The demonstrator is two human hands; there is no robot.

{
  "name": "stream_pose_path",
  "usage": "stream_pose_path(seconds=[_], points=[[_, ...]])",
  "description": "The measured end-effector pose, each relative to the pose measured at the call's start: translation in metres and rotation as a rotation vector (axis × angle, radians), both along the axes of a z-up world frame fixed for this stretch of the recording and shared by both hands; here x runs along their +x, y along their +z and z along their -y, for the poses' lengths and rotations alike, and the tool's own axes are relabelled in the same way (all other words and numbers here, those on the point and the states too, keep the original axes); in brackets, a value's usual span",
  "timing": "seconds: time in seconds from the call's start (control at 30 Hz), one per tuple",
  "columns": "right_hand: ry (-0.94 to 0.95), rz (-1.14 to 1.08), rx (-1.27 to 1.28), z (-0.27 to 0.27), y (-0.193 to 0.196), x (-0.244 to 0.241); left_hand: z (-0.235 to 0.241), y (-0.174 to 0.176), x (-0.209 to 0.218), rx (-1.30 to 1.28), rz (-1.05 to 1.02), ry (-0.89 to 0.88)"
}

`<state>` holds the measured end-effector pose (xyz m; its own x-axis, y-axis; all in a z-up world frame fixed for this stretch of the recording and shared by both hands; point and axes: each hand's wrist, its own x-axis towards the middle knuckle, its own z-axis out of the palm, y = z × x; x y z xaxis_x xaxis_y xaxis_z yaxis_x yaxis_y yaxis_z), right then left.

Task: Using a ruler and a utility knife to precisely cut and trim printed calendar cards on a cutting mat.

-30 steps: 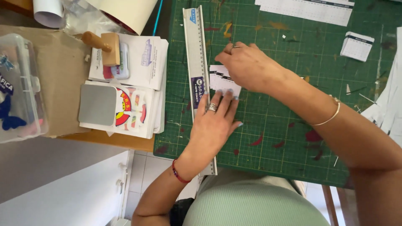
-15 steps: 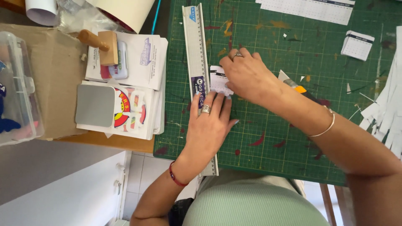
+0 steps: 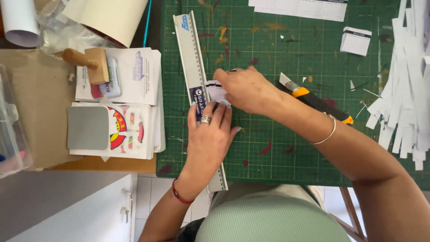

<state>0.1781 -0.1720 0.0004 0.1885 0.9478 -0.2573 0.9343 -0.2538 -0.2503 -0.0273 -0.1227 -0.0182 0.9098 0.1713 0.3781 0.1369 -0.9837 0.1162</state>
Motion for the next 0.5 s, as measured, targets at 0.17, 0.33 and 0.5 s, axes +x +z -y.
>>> stream_pose_path(seconds=[0.17, 0.33, 0.5], points=[[0.0, -0.022, 0.124, 0.017, 0.018, 0.018, -0.002, 0.016, -0.002, -0.011, 0.01, 0.012], [0.048, 0.206, 0.302, 0.037, 0.029, 0.023, -0.012, 0.022, -0.003, -0.016, 0.027, 0.038], [0.016, 0.204, 0.186, 0.044, 0.02, 0.021, -0.021, 0.041, 0.014, 0.005, 0.013, 0.081]])
